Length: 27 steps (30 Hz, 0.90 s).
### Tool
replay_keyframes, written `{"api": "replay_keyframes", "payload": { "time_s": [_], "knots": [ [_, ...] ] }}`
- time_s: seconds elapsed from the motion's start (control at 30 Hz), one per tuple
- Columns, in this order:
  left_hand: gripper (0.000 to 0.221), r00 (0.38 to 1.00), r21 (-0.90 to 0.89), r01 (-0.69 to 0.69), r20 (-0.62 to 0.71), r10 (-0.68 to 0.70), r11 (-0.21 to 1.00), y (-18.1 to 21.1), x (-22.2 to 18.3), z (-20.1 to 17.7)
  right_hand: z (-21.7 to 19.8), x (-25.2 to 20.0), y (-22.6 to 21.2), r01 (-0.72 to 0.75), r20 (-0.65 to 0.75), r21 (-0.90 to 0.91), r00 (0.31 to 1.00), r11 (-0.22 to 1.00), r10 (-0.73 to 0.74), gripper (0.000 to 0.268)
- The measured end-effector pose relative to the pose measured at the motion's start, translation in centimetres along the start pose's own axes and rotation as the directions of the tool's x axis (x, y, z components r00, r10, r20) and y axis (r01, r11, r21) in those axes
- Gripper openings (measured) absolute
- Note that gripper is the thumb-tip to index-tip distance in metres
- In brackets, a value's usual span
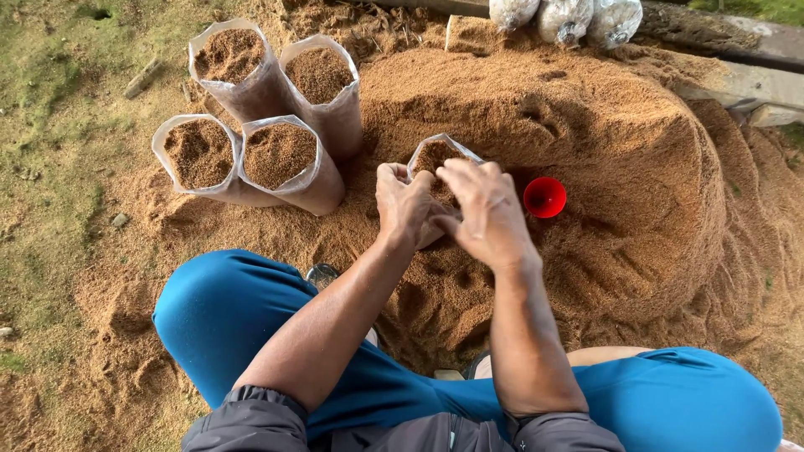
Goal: Filling plastic bags with mushroom substrate using a scoop and packing it by hand
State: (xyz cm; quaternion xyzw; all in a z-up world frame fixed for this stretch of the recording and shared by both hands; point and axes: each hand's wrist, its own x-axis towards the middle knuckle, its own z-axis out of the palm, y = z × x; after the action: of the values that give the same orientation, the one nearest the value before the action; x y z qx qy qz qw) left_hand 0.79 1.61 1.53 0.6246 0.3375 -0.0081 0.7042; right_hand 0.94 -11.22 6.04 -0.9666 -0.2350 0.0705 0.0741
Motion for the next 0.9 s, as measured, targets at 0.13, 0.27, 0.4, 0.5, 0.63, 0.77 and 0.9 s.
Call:
{"api": "replay_keyframes", "payload": {
  "time_s": [0.13, 0.27, 0.4, 0.5, 0.63, 0.77, 0.9],
  "knots": [
    [0.051, 0.996, -0.013, -0.061, 0.064, 0.062, 0.998, -0.2, -0.3, 0.2, 0.5, 0.1, 2.5, -0.041, -0.269, 0.275, 0.956, 0.96, 0.118, 0.043],
    [0.075, 0.988, 0.028, -0.04, 0.149, 0.036, 0.999, -0.5, -0.2, 0.6, 2.7, 1.4, 3.3, -0.292, -0.253, 0.329, 0.889, 0.898, 0.381, 0.054],
    [0.081, 0.986, 0.009, -0.012, 0.166, 0.01, 1.0, 0.8, -1.3, 0.1, 5.3, 2.1, 5.1, -0.415, -0.164, 0.185, 0.881, 0.891, 0.445, 0.041],
    [0.084, 0.983, 0.034, -0.001, 0.183, -0.005, 0.999, 0.8, -1.6, 0.0, 3.6, 2.0, 4.2, -0.353, -0.211, 0.225, 0.893, 0.908, 0.399, 0.041],
    [0.081, 0.982, 0.069, -0.02, 0.191, 0.007, 0.997, 0.1, -1.1, -0.1, 5.3, 3.6, 5.7, -0.304, -0.217, 0.168, 0.917, 0.938, 0.336, 0.033],
    [0.056, 0.991, 0.05, -0.021, 0.135, 0.014, 0.999, -1.1, 0.3, 0.5, 3.6, 3.6, 5.5, -0.165, -0.231, 0.31, 0.942, 0.936, 0.242, 0.027],
    [0.039, 0.996, 0.104, -0.038, 0.082, 0.029, 0.994, 0.2, -0.2, 0.7, 5.1, 3.5, 8.4, -0.085, -0.315, 0.43, 0.919, 0.899, 0.238, 0.022]
  ]
}}
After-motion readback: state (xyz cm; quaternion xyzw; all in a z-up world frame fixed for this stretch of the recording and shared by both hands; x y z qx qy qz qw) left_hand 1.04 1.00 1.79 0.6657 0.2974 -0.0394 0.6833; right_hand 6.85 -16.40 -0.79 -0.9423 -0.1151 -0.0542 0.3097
